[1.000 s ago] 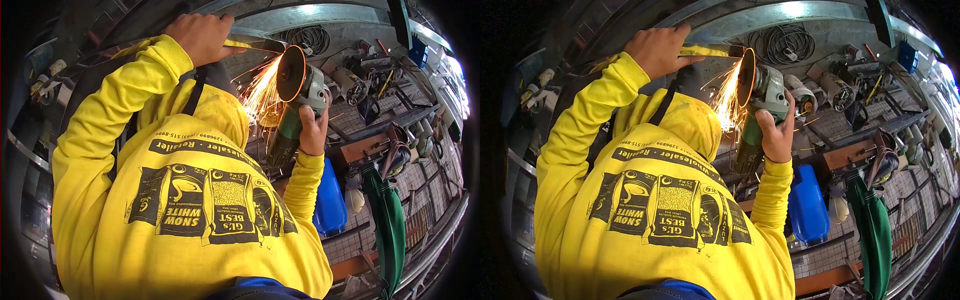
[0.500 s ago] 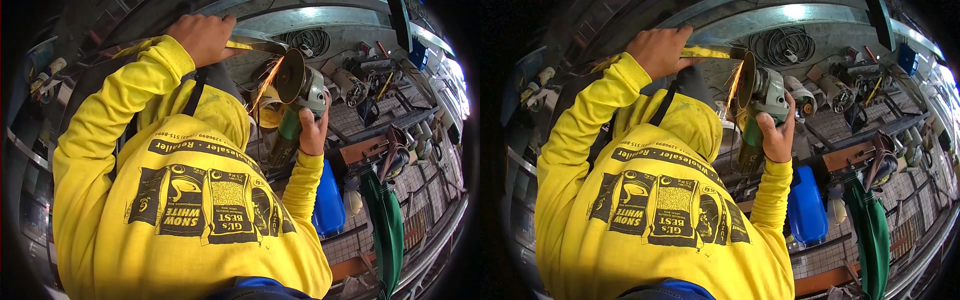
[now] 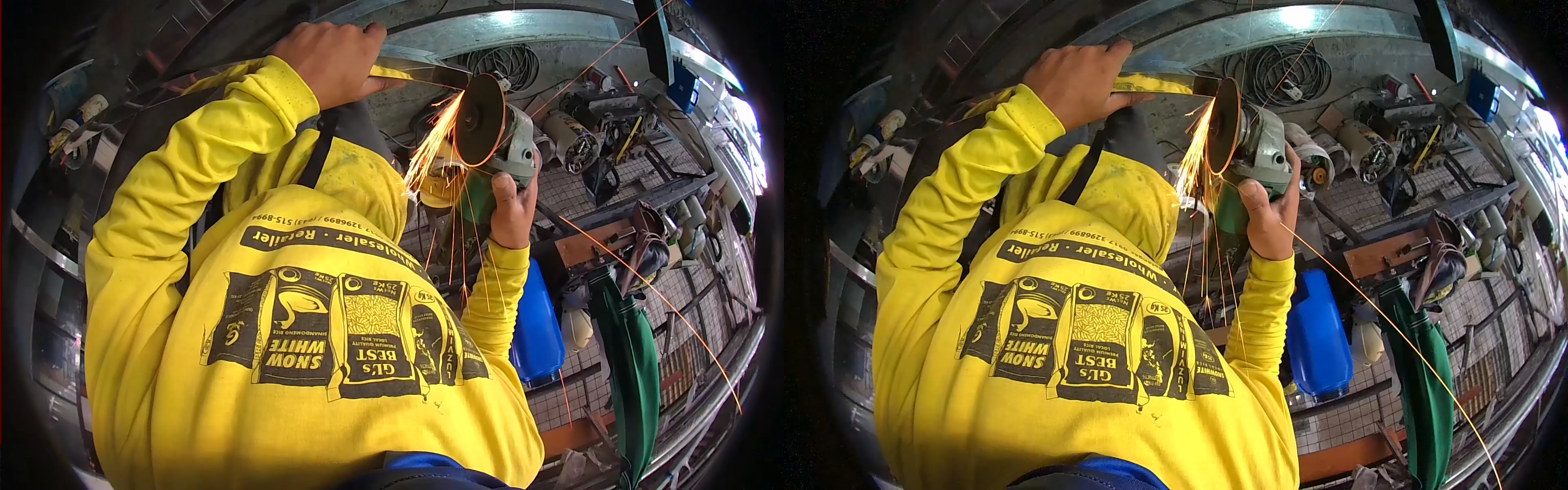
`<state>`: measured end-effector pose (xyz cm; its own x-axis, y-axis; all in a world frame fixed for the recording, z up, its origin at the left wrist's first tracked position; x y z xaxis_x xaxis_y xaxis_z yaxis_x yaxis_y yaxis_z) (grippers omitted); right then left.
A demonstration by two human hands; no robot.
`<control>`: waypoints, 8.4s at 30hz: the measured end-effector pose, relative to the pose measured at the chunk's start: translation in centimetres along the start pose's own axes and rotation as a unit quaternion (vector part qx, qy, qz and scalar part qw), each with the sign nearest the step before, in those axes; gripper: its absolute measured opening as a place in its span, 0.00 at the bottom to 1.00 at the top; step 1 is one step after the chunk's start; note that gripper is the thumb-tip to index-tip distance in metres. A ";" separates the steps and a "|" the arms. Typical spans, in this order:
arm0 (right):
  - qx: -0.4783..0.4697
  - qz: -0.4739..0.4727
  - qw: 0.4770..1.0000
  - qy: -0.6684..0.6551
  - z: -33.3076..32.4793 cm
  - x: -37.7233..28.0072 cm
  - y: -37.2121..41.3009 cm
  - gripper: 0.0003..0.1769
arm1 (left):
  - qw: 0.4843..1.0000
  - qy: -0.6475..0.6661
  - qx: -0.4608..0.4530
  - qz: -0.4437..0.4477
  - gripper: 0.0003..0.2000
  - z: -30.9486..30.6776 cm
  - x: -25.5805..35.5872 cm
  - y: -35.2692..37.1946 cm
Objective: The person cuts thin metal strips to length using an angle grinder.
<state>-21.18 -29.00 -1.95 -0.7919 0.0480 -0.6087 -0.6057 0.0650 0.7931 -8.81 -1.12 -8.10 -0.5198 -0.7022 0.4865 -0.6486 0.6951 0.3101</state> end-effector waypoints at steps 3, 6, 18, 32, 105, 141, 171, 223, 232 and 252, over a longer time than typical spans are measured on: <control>0.004 0.002 1.000 -0.002 -0.1 0.1 -0.2 0.46 | 1.000 0.000 0.003 0.003 0.34 0.0 0.0 0.0; -0.010 0.002 1.000 -0.007 -0.7 0.9 -0.7 0.46 | 1.000 0.000 0.007 0.007 0.34 0.0 0.0 0.0; 0.011 -0.011 0.999 0.033 -0.5 0.2 -0.5 0.42 | 1.000 0.000 0.009 0.008 0.35 -0.1 0.0 0.1; 0.018 -0.016 0.999 0.025 0.1 -0.2 -0.6 0.47 | 1.000 -0.002 0.024 0.014 0.34 -0.1 -0.1 0.1; -0.012 -0.001 1.000 -0.013 -1.4 1.0 -1.9 0.46 | 1.000 -0.001 0.015 0.007 0.33 0.2 -0.1 0.2; 0.031 -0.061 0.997 -0.029 -0.5 3.9 -0.3 0.56 | 0.988 -0.098 0.114 0.042 0.34 1.7 0.6 2.3; -0.002 -0.069 0.998 -0.013 -1.3 5.6 -1.8 0.53 | 0.987 -0.107 0.099 0.072 0.35 1.7 0.2 2.1; 0.013 -0.128 0.990 0.061 -1.2 2.8 -3.0 0.59 | 0.986 -0.098 0.117 0.069 0.33 2.0 0.3 1.7; 0.031 -0.102 0.993 0.041 -0.9 2.6 -2.7 0.59 | 0.986 -0.098 0.111 0.074 0.33 2.1 0.2 1.7; 0.015 -0.115 0.992 0.042 -1.5 2.7 -3.3 0.57 | 0.982 -0.116 0.126 0.082 0.32 2.2 0.1 1.7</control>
<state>-21.44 -30.58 -6.14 -0.6373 -0.0545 -0.7686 -0.7697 0.0938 0.6315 -11.20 -0.34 -9.37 -0.7226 -0.6206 0.3045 -0.6475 0.7619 0.0161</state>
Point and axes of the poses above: each hand's wrist, its own y-axis away from the middle knuckle, its own z-axis out of the palm, x = y × z, the point moved 4 cm from there along -y, towards the middle knuckle, and after that the axes turned 15 degrees about z, right-handed, at the moved point
